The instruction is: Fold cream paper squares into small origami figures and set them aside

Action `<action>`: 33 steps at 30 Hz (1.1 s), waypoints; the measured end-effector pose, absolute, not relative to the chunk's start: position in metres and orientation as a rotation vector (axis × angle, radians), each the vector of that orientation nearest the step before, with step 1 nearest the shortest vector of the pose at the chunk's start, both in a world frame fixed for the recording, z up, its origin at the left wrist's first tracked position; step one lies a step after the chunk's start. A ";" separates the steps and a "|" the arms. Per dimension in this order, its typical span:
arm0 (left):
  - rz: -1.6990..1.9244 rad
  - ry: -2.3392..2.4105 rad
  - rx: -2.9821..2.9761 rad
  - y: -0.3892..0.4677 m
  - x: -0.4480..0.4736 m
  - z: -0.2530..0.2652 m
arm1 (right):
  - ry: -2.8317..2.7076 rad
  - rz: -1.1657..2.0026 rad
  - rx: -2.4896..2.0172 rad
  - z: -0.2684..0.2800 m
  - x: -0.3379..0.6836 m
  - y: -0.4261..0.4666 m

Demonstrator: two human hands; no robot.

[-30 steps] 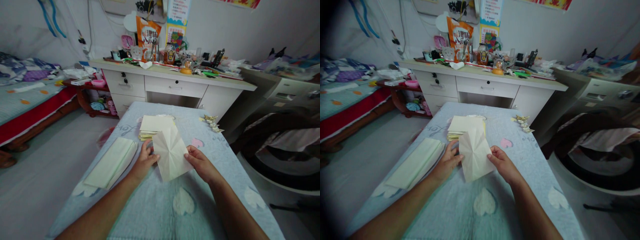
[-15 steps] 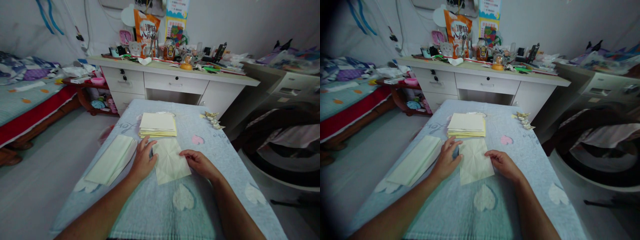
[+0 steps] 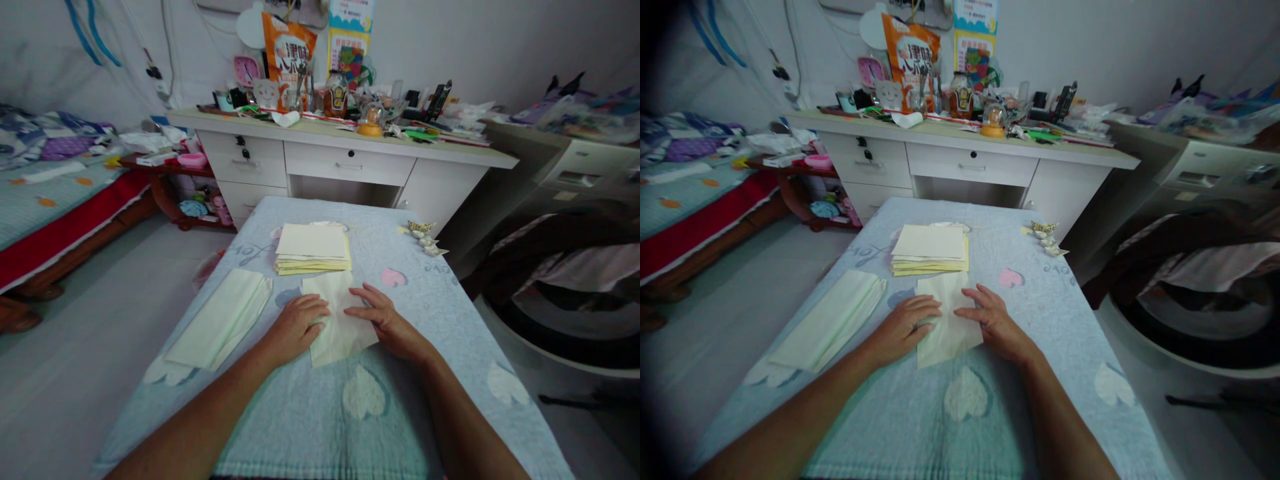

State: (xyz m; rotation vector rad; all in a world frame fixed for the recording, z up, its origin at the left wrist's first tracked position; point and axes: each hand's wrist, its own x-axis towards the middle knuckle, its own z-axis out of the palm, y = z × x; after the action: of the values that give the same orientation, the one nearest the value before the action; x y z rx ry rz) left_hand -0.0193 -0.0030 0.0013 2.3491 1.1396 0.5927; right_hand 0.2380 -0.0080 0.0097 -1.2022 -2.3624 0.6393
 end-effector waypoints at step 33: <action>0.728 1.419 1.856 -0.016 -0.003 0.010 | -1.899 0.851 -1.640 0.012 0.225 -0.009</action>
State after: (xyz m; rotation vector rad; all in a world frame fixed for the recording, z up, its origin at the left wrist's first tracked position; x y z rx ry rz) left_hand -0.0033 -0.0159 0.0103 1.8560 1.4188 0.7276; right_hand 0.2251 -0.0088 0.0116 -1.6399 -1.8989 0.8512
